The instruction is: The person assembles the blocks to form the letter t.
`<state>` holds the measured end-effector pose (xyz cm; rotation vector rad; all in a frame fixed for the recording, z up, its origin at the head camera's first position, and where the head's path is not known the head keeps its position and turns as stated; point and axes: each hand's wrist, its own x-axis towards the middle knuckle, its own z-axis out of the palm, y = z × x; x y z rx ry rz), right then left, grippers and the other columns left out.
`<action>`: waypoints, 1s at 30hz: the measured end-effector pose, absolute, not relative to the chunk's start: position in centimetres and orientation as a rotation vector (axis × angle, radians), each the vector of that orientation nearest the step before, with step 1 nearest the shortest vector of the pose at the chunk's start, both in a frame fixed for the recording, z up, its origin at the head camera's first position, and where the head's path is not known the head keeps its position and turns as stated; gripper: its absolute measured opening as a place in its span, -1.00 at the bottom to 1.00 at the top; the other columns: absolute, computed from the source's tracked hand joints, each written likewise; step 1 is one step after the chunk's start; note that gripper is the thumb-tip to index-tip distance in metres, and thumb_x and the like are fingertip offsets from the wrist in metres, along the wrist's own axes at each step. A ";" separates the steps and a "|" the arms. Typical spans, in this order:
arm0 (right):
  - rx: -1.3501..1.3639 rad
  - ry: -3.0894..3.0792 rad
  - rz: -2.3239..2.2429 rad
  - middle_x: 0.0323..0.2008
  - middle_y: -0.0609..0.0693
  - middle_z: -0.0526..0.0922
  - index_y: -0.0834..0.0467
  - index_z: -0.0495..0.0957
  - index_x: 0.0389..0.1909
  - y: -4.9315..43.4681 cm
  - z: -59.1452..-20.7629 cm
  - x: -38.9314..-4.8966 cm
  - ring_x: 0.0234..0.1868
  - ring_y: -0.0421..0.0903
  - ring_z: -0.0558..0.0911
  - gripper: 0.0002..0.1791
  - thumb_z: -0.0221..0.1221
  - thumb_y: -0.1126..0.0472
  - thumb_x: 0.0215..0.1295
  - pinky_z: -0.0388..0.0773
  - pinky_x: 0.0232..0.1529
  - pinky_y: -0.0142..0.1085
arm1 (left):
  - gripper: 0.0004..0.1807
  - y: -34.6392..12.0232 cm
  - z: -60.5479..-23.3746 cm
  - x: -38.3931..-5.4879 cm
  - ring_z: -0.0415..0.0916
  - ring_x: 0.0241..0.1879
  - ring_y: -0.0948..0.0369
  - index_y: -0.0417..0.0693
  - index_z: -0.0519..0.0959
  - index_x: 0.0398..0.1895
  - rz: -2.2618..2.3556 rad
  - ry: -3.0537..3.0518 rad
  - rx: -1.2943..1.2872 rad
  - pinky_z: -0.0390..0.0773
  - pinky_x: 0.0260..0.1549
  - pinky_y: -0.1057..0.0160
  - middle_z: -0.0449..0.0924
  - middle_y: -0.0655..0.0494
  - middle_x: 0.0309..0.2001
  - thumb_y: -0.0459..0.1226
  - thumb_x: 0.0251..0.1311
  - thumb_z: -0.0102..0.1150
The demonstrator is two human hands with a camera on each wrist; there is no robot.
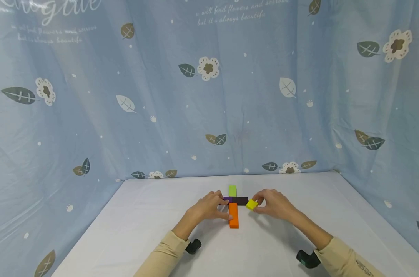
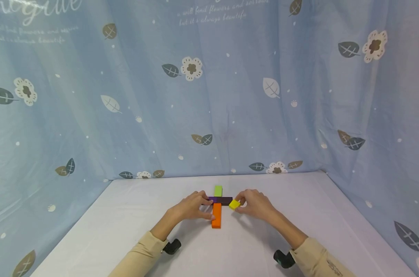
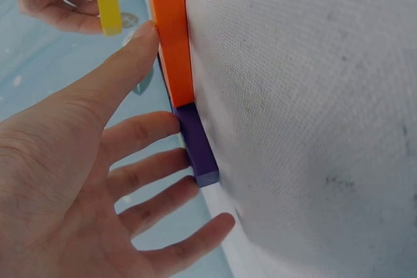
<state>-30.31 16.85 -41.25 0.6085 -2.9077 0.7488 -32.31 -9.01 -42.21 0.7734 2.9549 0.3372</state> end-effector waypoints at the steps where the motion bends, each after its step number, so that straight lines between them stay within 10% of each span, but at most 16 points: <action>1: 0.610 -2.909 0.755 -0.34 -0.12 0.70 0.13 0.71 -0.17 16.8 -41.3 -30.3 -0.28 -0.09 0.62 -0.67 0.47 0.14 0.00 0.52 -0.27 -0.32 | -0.21 -9.0 -42.2 -32.3 0.31 -0.13 0.28 0.13 0.55 0.23 0.337 2.955 0.771 0.40 -0.26 0.28 0.49 0.22 0.03 0.27 -0.08 0.38; 30: 0.717 -2.945 0.854 -0.37 -0.15 0.69 0.11 0.70 -0.19 15.5 -42.3 -28.1 -0.38 -0.23 0.52 -0.69 0.46 0.13 0.03 0.48 -0.35 -0.44 | -0.21 -9.0 -42.2 -32.3 0.31 -0.15 0.28 0.13 0.55 0.23 0.353 2.951 0.753 0.39 -0.27 0.32 0.49 0.22 0.01 0.26 -0.08 0.38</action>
